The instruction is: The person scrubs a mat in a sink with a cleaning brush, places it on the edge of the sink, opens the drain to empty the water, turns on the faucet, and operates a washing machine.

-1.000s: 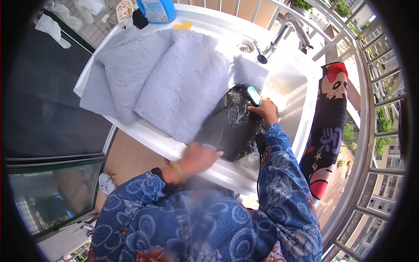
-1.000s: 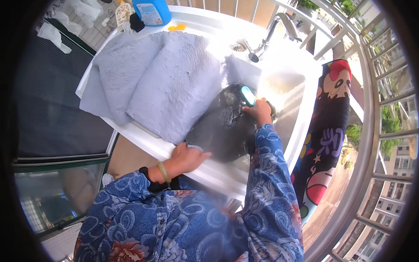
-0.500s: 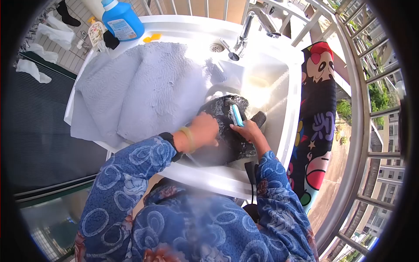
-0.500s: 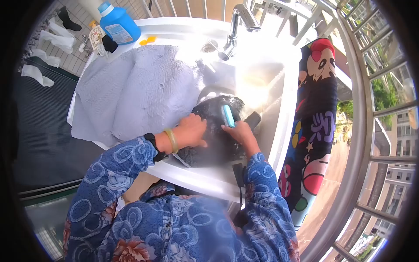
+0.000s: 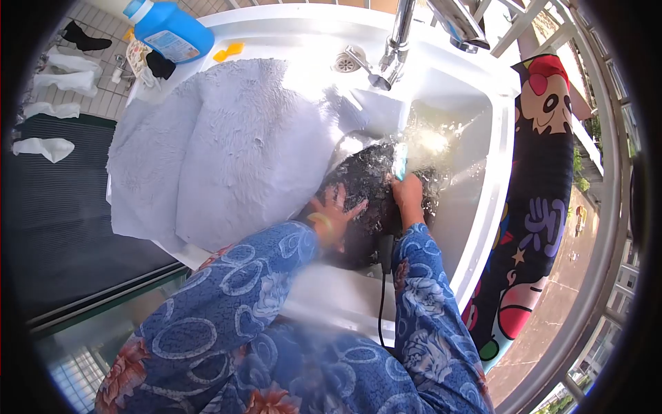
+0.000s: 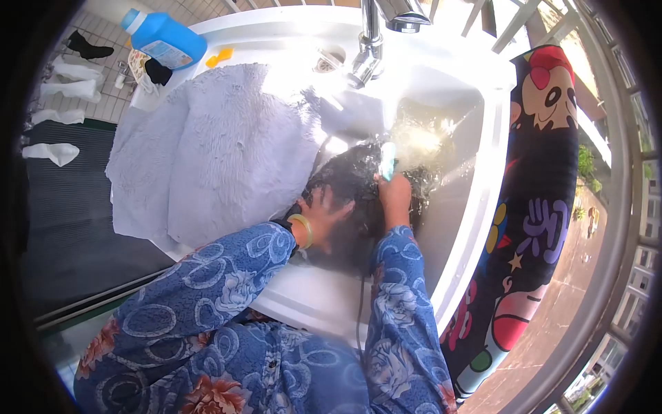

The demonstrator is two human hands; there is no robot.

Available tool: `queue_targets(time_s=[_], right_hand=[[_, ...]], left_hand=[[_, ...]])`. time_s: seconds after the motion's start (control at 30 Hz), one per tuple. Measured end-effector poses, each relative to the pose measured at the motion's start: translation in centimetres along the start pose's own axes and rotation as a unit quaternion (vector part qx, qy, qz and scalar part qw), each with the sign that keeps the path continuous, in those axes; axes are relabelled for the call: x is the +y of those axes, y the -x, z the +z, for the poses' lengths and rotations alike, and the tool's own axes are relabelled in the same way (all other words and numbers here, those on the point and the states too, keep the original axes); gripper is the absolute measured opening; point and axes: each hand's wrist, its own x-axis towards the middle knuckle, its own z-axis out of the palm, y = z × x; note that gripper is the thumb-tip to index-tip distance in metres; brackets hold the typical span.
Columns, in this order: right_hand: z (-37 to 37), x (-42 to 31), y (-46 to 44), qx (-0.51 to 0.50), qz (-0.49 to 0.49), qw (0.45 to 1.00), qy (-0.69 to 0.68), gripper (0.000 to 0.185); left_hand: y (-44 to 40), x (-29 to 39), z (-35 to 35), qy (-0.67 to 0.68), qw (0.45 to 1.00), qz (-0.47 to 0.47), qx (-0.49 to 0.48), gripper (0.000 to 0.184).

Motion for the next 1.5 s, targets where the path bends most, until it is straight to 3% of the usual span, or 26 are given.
queue_targets(time_s=[0.1, 0.2, 0.27, 0.3, 0.33, 0.4, 0.43, 0.53, 0.63, 0.73, 0.93, 0.97, 1.07, 1.1, 1.23, 1.33, 1.43, 1.5], right_hand=[[-1.1, -2.4, 0.6, 0.023, 0.041, 0.998, 0.043, 0.051], [0.4, -0.8, -1.0, 0.088, -0.048, 0.991, 0.093, 0.061], [-0.9, -1.6, -1.2, -0.002, 0.022, 0.999, 0.041, 0.062], [-1.7, -1.8, -0.9, -0.049, 0.054, 0.997, 0.014, 0.062], [-1.9, -1.5, -0.5, -0.019, 0.005, 1.000, 0.021, 0.061], [-2.6, -0.9, 1.3, 0.040, -0.088, 0.995, 0.038, 0.060], [-4.0, -1.1, 2.5, 0.008, -0.093, 0.995, 0.016, 0.054], [-7.7, -2.9, 6.4, -0.010, -0.141, 0.990, 0.027, 0.052], [-10.1, -5.2, 12.1, -0.022, -0.164, 0.986, 0.023, 0.047], [-10.6, -5.6, 19.0, -0.011, -0.211, 0.977, 0.020, 0.035], [-10.1, -1.1, 26.1, -0.003, -0.265, 0.964, 0.032, 0.032], [-10.1, -0.7, 27.2, -0.010, -0.256, 0.966, 0.035, 0.032], [-10.5, 0.0, 29.0, -0.045, -0.234, 0.970, 0.057, 0.028], [-10.9, 0.0, 29.5, -0.055, -0.222, 0.972, 0.060, 0.026], [-11.0, 0.5, 29.6, -0.097, -0.224, 0.967, 0.073, 0.029], [-10.6, 0.9, 29.4, -0.105, -0.214, 0.968, 0.075, 0.025], [-11.1, 1.1, 29.5, -0.090, -0.232, 0.967, 0.057, 0.021], [-11.0, 1.2, 29.6, -0.102, -0.204, 0.972, 0.048, 0.027]], left_hand=[[-0.1, 0.8, 0.2, -0.031, 0.998, -0.057, -0.005, 0.129], [-1.6, 1.0, 1.7, -0.044, 0.993, -0.100, 0.036, 0.127], [-8.0, -0.2, 8.9, -0.049, 0.924, -0.114, 0.362, 0.113], [-8.0, -0.5, 8.8, -0.044, 0.918, -0.108, 0.378, 0.107], [-6.3, -0.5, 6.9, -0.039, 0.913, -0.103, 0.394, 0.101], [-1.0, -0.1, 2.4, -0.029, 0.979, -0.054, 0.195, 0.086], [2.8, 0.3, -0.6, -0.030, 0.992, -0.022, 0.124, 0.077], [0.8, -1.9, -0.8, 0.164, 0.976, 0.027, 0.138, 0.068], [-1.2, -2.6, -1.7, 0.279, 0.868, -0.001, 0.410, 0.063], [0.6, -1.3, -5.3, 0.204, 0.823, 0.134, 0.512, 0.056], [0.6, 1.1, -6.5, 0.034, 0.872, 0.240, 0.425, 0.060], [0.0, 1.4, -7.5, 0.095, 0.912, 0.263, 0.300, 0.062], [-2.6, 2.3, -7.0, -0.053, 0.934, 0.251, 0.248, 0.068], [-3.7, 1.9, -4.9, -0.067, 0.907, 0.298, 0.291, 0.070], [-0.4, 6.4, -3.1, 0.188, 0.878, 0.287, 0.333, 0.060], [-3.3, 8.4, -3.9, 0.056, 0.816, 0.366, 0.444, 0.051], [-3.9, 9.0, -6.9, -0.013, 0.872, 0.359, 0.333, 0.034], [-3.7, 9.1, -7.7, 0.036, 0.865, 0.316, 0.388, 0.023]])
